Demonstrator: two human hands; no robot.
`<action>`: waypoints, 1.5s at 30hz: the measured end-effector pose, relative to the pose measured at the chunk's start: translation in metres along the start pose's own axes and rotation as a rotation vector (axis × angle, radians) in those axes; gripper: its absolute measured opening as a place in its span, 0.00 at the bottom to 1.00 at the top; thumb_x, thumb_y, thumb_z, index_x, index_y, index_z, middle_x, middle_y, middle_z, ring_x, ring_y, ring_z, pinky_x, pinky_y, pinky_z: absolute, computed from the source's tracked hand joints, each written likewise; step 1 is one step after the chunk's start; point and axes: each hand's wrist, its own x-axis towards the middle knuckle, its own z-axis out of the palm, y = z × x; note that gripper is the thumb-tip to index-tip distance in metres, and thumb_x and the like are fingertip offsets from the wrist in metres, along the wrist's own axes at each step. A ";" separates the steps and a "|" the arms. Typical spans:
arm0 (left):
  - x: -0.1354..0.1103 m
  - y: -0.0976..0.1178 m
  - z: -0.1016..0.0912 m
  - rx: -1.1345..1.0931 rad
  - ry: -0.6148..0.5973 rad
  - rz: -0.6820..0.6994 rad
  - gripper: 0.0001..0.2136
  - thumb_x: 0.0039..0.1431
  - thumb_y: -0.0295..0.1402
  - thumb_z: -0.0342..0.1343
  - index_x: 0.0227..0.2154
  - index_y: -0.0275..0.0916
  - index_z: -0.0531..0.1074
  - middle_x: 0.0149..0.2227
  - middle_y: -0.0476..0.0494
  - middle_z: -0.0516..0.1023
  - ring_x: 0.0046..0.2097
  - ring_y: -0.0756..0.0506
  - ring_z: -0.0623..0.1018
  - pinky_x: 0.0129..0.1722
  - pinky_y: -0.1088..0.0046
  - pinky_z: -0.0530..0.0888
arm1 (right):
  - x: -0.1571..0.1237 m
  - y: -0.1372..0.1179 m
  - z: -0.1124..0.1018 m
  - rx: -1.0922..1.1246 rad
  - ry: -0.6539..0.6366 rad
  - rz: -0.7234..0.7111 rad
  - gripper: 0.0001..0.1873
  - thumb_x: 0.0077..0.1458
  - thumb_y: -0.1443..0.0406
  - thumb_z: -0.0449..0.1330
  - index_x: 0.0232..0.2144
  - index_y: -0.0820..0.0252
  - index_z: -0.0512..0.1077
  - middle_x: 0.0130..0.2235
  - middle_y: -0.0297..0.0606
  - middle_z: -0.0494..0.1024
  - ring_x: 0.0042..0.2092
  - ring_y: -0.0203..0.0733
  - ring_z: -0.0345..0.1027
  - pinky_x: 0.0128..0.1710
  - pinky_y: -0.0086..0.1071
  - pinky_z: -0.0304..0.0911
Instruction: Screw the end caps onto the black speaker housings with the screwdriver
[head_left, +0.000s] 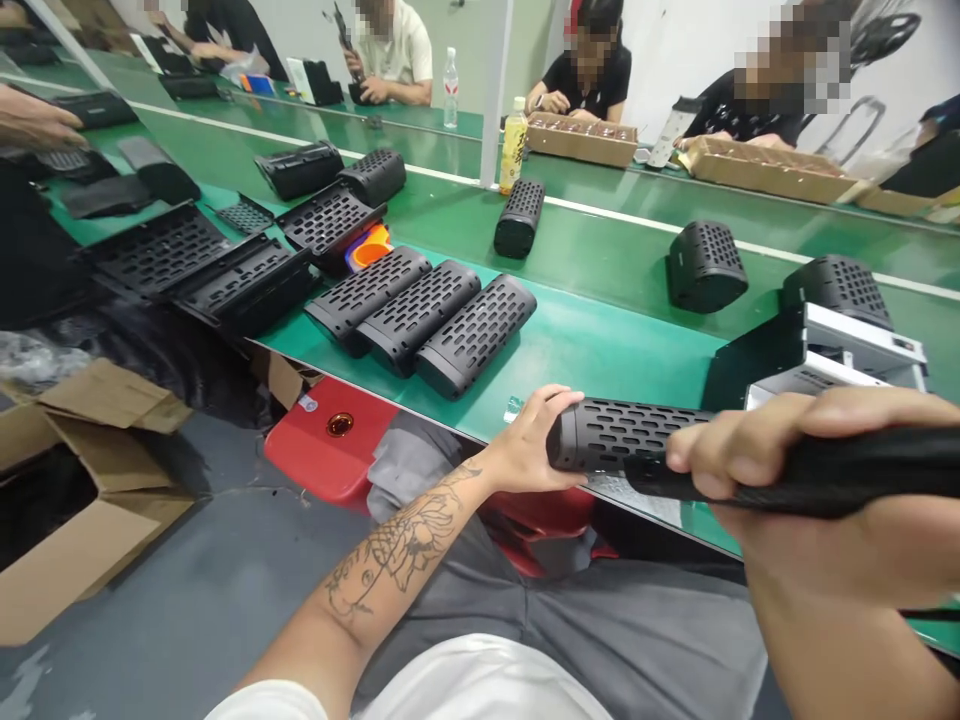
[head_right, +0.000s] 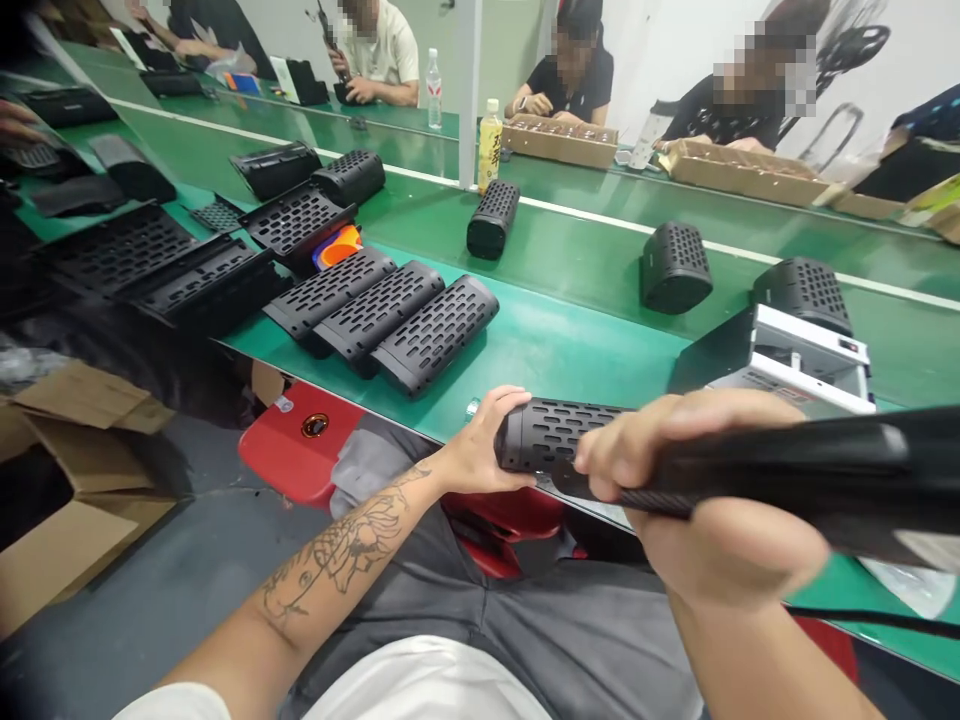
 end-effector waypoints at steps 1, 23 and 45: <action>0.000 0.000 0.000 -0.009 -0.001 -0.006 0.57 0.51 0.46 0.81 0.78 0.49 0.54 0.76 0.28 0.59 0.78 0.25 0.65 0.80 0.37 0.64 | 0.004 0.004 0.013 0.020 -0.059 -0.006 0.25 0.53 0.40 0.79 0.36 0.52 0.85 0.23 0.35 0.78 0.20 0.47 0.71 0.23 0.47 0.76; 0.004 0.013 -0.001 0.031 0.017 -0.037 0.52 0.53 0.46 0.78 0.78 0.44 0.59 0.74 0.29 0.64 0.75 0.28 0.70 0.77 0.47 0.70 | 0.010 0.024 0.032 0.050 -0.312 0.153 0.17 0.57 0.53 0.81 0.35 0.53 0.79 0.23 0.30 0.76 0.21 0.39 0.70 0.27 0.38 0.74; 0.203 -0.022 0.041 0.114 0.598 -0.478 0.50 0.50 0.38 0.81 0.74 0.46 0.61 0.69 0.33 0.72 0.72 0.32 0.75 0.76 0.54 0.70 | 0.066 0.027 -0.186 -0.507 0.420 -0.211 0.25 0.54 0.48 0.80 0.26 0.57 0.74 0.23 0.31 0.74 0.22 0.41 0.71 0.26 0.39 0.73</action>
